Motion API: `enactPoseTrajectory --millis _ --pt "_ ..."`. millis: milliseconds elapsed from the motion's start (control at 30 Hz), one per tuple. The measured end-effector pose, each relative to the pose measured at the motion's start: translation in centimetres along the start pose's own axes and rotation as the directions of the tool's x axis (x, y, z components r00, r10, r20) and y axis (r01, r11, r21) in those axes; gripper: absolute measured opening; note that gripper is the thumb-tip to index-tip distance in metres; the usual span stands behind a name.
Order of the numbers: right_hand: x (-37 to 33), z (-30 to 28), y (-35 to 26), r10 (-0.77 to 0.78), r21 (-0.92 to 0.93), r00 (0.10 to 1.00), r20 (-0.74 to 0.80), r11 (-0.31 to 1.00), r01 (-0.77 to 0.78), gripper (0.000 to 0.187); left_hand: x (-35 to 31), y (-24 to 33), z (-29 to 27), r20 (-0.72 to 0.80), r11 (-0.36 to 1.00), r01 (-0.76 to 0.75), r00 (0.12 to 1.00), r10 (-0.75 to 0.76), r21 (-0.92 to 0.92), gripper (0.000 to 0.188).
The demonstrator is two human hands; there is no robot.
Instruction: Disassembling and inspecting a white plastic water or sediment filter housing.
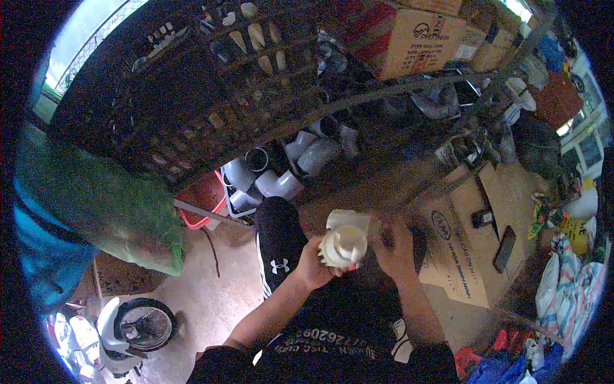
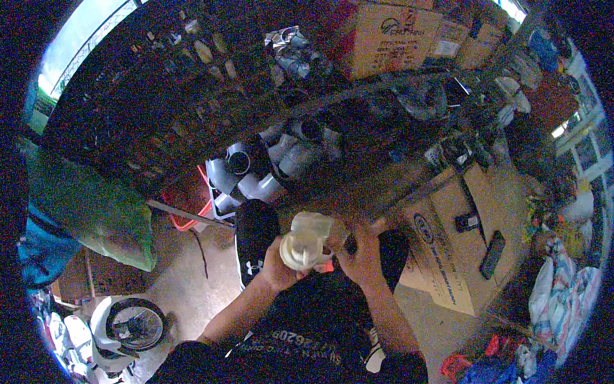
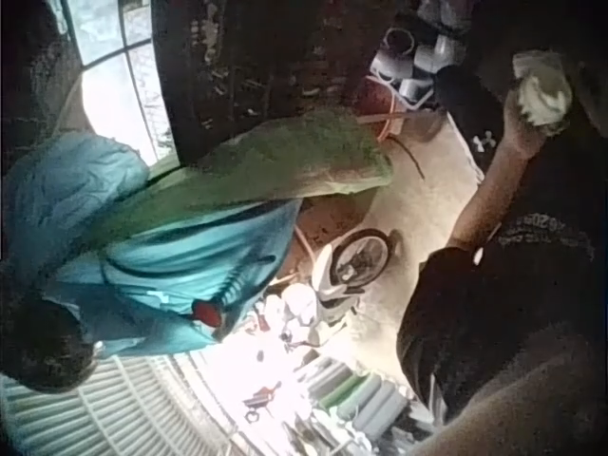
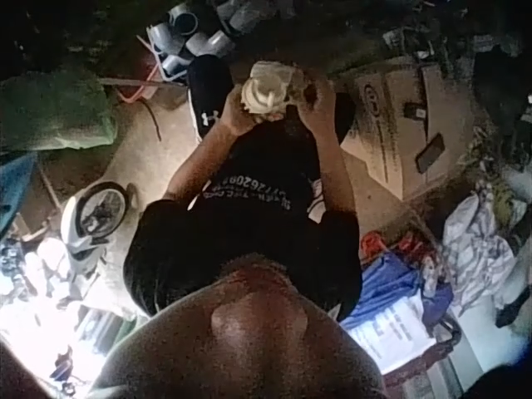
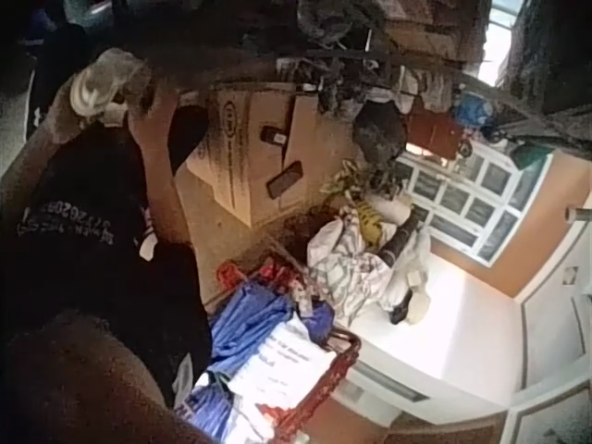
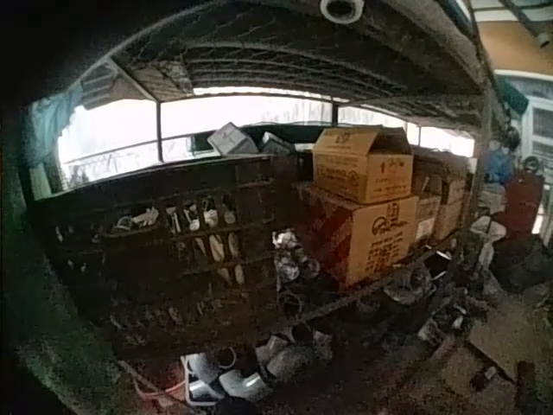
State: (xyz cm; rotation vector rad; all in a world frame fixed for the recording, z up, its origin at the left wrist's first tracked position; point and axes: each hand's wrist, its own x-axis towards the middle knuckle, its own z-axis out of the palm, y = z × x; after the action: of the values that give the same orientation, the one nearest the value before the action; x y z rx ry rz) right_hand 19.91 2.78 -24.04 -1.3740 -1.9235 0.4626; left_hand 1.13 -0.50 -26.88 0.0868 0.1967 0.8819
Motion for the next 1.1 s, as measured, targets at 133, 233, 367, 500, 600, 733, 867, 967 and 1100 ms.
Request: enactPoseTrajectory --millis 133,233,367,500,600,733,867,967,1100 --pt "1.1 -3.1 -1.6 0.019 0.120 0.989 -0.149 0.993 -0.001 0.029 0.4 0.3 0.1 -0.157 0.985 -0.021 0.987 0.047 0.169 0.053" --pt "2.0 -6.2 -5.1 -0.025 0.276 0.972 0.235 0.960 -0.042 0.029 -0.1 0.3 0.6 -0.188 0.992 -0.012 0.981 0.036 0.125 0.053" --pt "2.4 -6.5 -8.8 -0.068 0.301 0.885 0.461 0.950 -0.084 0.023 0.2 0.0 0.3 -0.226 0.976 -0.043 0.970 0.093 0.215 0.053" --pt "1.8 -6.0 -8.3 -0.072 0.287 0.934 0.351 0.957 -0.034 0.016 0.0 -0.1 0.5 -0.264 0.966 -0.022 0.960 0.093 0.257 0.051" --pt "1.7 -5.7 -8.6 -0.154 0.303 0.950 0.272 0.951 0.067 0.014 -0.3 -0.4 0.5 -0.369 0.979 0.021 0.928 0.057 0.204 0.051" --pt "1.9 -6.2 -9.5 -0.177 0.212 0.934 0.310 0.971 0.114 0.015 -0.2 -0.5 0.2 -0.338 0.966 0.041 0.940 0.050 0.256 0.051" --pt "1.3 -6.4 -9.9 -0.143 0.034 0.922 0.361 0.990 0.140 0.016 0.0 -0.6 -0.4 -0.335 0.963 0.000 0.938 0.094 0.271 0.052" --pt "1.3 -6.4 -10.3 -0.104 -0.021 0.919 0.381 0.992 0.121 0.016 -0.3 -0.5 -0.8 -0.165 0.966 -0.060 0.981 0.104 0.251 0.057" --pt "1.7 -6.3 -10.9 -0.031 -0.079 0.909 0.415 0.994 0.070 0.017 -0.4 -0.6 -1.3 -0.148 0.939 -0.111 0.975 0.167 0.324 0.064"
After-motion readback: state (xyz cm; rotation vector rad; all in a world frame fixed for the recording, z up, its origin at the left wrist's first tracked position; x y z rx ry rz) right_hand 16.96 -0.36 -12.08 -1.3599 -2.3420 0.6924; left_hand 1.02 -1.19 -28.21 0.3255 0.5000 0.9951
